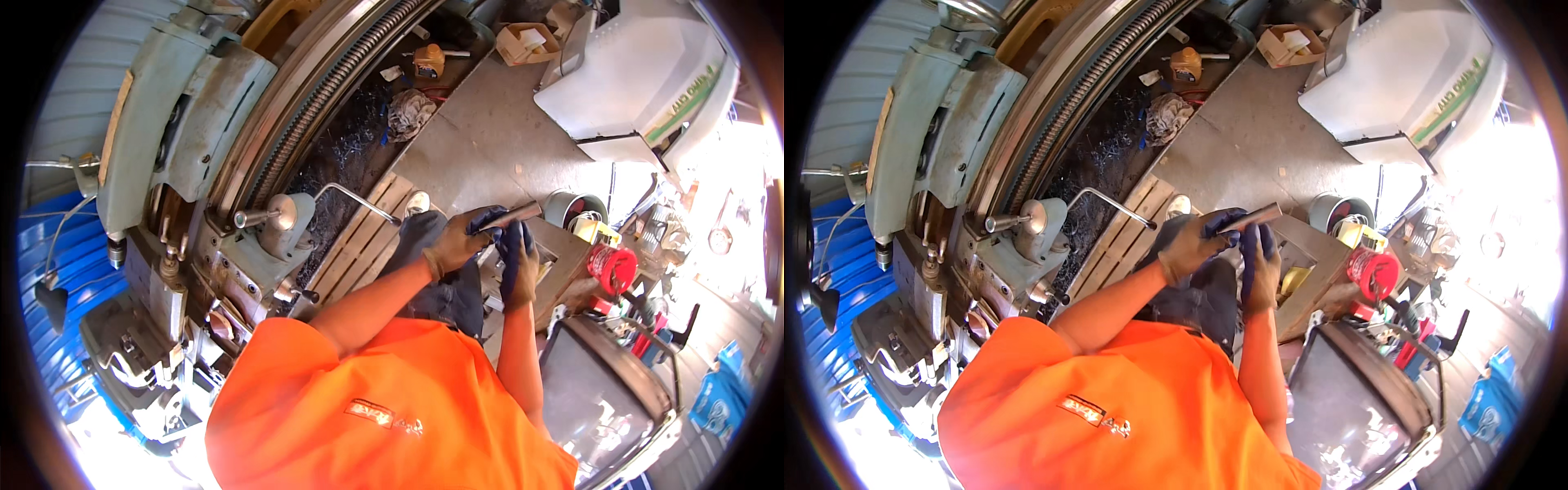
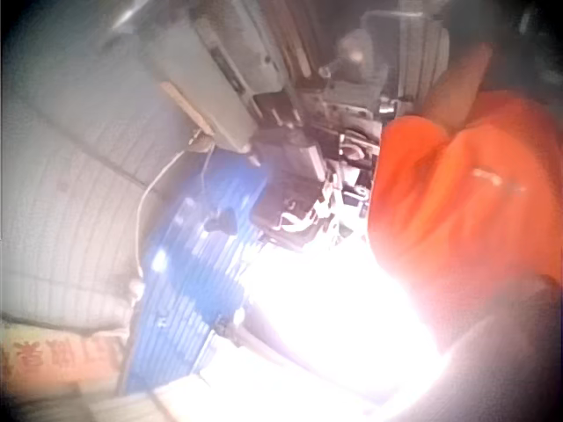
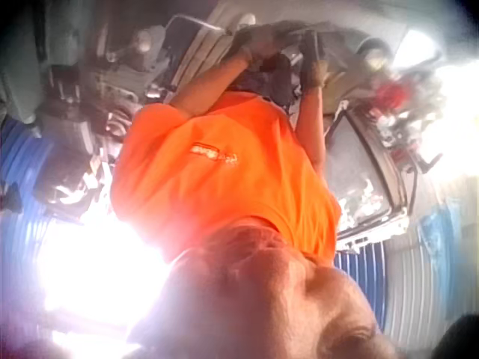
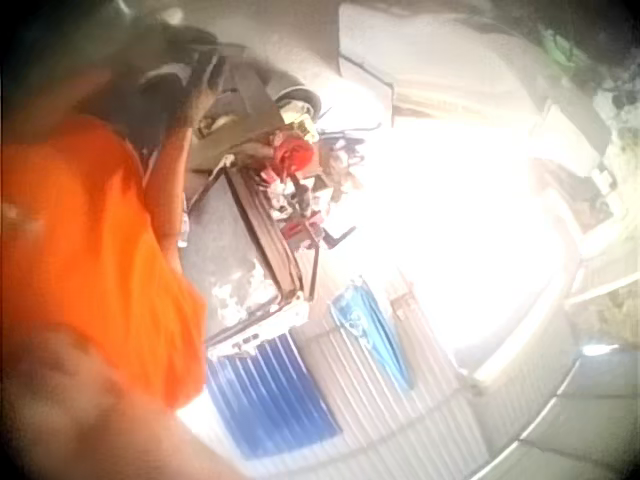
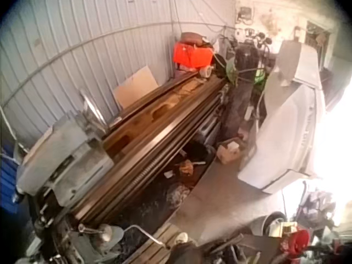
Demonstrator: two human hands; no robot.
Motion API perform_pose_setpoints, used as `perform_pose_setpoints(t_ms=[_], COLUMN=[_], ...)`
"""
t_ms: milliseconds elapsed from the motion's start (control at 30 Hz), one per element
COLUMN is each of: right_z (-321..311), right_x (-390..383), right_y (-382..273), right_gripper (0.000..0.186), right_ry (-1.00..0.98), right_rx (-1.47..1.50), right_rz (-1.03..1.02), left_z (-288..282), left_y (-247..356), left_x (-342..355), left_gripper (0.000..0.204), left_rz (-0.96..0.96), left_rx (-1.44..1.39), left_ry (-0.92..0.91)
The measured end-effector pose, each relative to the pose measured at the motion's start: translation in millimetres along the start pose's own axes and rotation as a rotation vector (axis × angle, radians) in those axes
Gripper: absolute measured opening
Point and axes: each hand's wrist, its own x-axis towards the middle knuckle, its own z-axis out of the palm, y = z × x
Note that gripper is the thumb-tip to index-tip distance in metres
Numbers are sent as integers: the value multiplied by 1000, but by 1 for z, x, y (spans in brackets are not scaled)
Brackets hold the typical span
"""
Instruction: The person cleans a milling machine using a brush and a small container of liquid, then uses pliers to remove metal shavings from the machine and places them into a white bag. The person moves around the workshop while performing these actions.
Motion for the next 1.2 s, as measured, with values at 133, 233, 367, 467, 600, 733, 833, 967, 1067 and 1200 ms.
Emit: perform_pose_setpoints(t_ms=[133,233,367,467,600,733,833,967,1067,1200], right_z=[9,0,-19,-39,-65,-73,-70,-51,-39,-17], right_x=[104,169,266,318,367,398,407,441,457,496], right_y=[29,52,111,126,127,139,129,61,51,25], right_gripper=[42,41,51,48,49,40,40,46,38,31], right_ry=[-131,-191,-116,-27,36,-32,-45,-263,-552,-826], right_rx=[-227,-124,733,593,570,495,361,249,-92,-187], right_rz=[-210,-285,332,362,644,600,572,637,-39,-283], left_z=[-9,-16,-95,-215,-303,-320,-277,-213,-175,-132], left_y=[41,26,-24,-178,-288,-325,-236,-131,-80,-15], left_x=[63,114,199,268,308,313,308,240,193,165], left_gripper=[55,59,55,50,58,55,38,19,25,17], left_rz=[2,31,4,-391,-784,-1012,-564,-199,158,377], left_rx=[340,362,223,555,628,532,467,-76,-518,-644], left_ry=[0,155,434,758,1287,1204,1321,1387,1352,1418])
